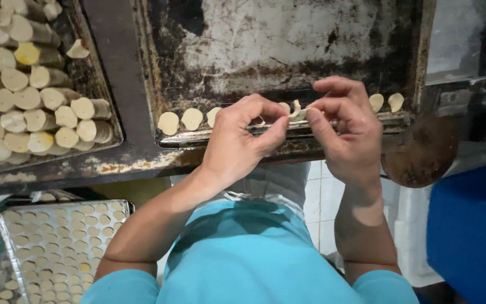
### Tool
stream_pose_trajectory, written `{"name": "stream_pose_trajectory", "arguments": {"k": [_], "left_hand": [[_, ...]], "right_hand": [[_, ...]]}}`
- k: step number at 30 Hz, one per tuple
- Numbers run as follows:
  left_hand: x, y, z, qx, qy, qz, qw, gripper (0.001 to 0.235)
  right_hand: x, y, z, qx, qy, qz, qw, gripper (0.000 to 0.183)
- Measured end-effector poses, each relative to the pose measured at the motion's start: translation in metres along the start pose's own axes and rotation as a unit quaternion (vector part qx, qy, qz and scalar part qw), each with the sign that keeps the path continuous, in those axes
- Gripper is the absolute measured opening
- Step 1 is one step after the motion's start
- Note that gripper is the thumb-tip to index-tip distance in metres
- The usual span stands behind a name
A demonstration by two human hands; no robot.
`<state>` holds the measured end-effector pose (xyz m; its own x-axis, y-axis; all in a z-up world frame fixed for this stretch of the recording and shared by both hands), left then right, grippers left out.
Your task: The person separates small, round dough pieces from cylindrical logs by hand. They place the separated dough pieces onto a metal tray, arranging them in neat rows.
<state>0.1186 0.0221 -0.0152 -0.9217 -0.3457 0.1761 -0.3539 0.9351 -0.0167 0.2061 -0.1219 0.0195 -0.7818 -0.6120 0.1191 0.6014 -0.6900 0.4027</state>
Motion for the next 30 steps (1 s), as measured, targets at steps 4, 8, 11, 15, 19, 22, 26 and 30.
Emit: {"name": "stream_pose_trajectory", "arguments": {"k": [4,8,11,15,19,22,26,30], "left_hand": [[-0.001,-0.006,-0.010,-0.005,-0.051,0.017,0.999,0.014],[-0.001,-0.012,-0.018,-0.041,-0.095,0.022,0.994,0.010],[-0.003,-0.018,-0.009,-0.024,-0.036,0.043,0.998,0.008],[-0.007,-0.018,-0.008,-0.015,0.005,0.042,0.999,0.008],[-0.010,-0.019,-0.049,-0.133,-0.196,0.027,0.971,0.010],[-0.017,-0.028,-0.042,-0.091,-0.163,0.051,0.981,0.009],[-0.019,-0.035,-0.036,-0.068,-0.131,0.055,0.988,0.010],[-0.015,-0.035,-0.038,-0.048,-0.137,0.055,0.988,0.010]], "right_hand": [[0.005,-0.001,0.001,-0.074,0.012,0.028,0.997,0.005],[0.006,0.010,-0.001,-0.007,0.029,-0.022,0.999,0.010],[0.009,0.009,-0.006,0.005,0.049,-0.006,0.999,0.009],[0.007,0.059,-0.024,0.140,0.054,-0.146,0.978,0.012],[0.015,0.113,-0.050,0.059,-0.029,-0.275,0.959,0.008],[0.014,0.101,-0.062,-0.067,-0.073,-0.209,0.973,0.008],[0.011,0.050,-0.047,-0.159,-0.019,-0.075,0.984,0.016],[0.005,0.022,-0.036,-0.151,-0.006,-0.033,0.988,0.012]]}}
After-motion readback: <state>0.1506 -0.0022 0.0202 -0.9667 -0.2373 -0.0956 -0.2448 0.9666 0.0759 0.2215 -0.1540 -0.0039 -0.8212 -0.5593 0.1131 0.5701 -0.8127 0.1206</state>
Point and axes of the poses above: each hand's wrist, its own x-axis away from the middle knuckle, its own y-axis out of the back of the hand, z = x × y, the point moved 10 cm from there along -x, towards the middle knuckle, and after that the axes turned 3 degrees about -y, right-handed, at the moved point
